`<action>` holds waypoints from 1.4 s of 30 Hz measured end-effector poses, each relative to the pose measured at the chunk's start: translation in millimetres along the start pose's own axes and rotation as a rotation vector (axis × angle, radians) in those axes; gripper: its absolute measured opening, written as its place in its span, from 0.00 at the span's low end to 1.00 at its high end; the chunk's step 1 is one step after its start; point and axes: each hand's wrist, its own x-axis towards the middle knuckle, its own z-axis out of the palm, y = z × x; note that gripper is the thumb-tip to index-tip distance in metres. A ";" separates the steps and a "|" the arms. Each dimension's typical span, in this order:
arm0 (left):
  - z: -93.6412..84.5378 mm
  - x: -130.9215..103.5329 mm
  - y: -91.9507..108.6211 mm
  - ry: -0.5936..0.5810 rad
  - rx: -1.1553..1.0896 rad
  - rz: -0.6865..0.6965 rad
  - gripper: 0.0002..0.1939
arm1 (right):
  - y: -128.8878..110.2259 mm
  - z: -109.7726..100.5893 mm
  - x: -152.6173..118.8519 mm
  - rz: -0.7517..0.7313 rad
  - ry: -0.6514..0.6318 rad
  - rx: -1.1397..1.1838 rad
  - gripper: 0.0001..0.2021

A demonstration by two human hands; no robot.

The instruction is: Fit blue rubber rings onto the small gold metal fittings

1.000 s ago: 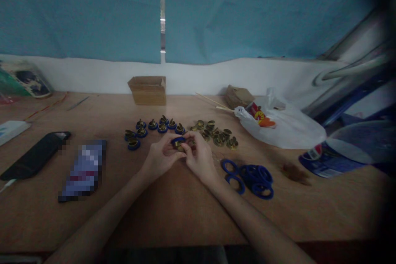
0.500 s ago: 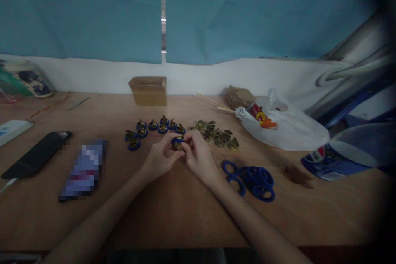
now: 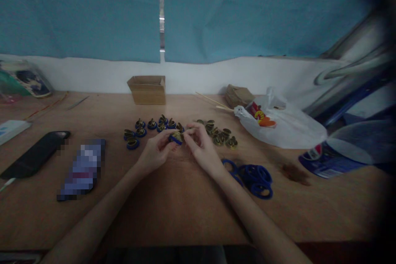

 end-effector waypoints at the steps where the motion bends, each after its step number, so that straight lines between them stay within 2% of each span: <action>1: 0.1 0.1 0.3 -0.009 -0.016 -0.018 0.18 | 0.3 -1.8 1.3 0.064 -0.012 0.026 0.08; 4: 2.0 -0.6 1.4 -0.027 -0.105 -0.045 0.19 | 1.2 -6.0 3.3 0.237 -0.090 0.078 0.12; 9: 7.0 -2.1 7.7 -0.020 -0.213 -0.055 0.09 | 1.1 -9.6 2.9 0.400 -0.193 0.259 0.13; 16: 6.5 1.4 23.8 0.218 -0.106 -0.127 0.10 | -2.3 -13.3 3.3 0.538 -0.288 0.634 0.16; 20: 3.7 4.0 24.5 0.351 -0.045 -0.201 0.14 | -1.0 -11.9 4.9 0.550 -0.174 0.718 0.20; 23: 0.1 5.7 23.1 0.495 -0.087 -0.301 0.19 | 2.0 -11.5 6.4 0.537 -0.064 0.728 0.21; 25: -3.0 6.5 22.4 0.546 -0.103 -0.358 0.22 | 3.8 -11.1 6.8 0.516 -0.031 0.708 0.20; 27: -5.1 6.7 21.6 0.512 -0.060 -0.379 0.20 | 5.0 -9.7 6.6 0.477 -0.014 0.648 0.20; 29: -5.1 6.0 20.2 0.419 0.009 -0.370 0.16 | 5.8 -7.5 5.9 0.407 -0.004 0.542 0.18; 31: -2.7 4.8 18.7 0.316 0.096 -0.338 0.14 | 6.3 -5.3 4.7 0.291 0.012 0.393 0.17; 34: 3.4 2.6 19.1 0.232 0.208 -0.270 0.14 | 5.3 -3.0 1.8 0.082 0.017 0.075 0.15; 38: 8.5 0.6 25.7 0.131 0.205 -0.277 0.18 | 0.7 -0.6 -4.6 -0.123 -0.070 -0.298 0.11; 42: 7.9 0.5 28.5 0.031 0.133 -0.263 0.20 | -2.0 2.5 -9.5 -0.237 -0.185 -0.412 0.12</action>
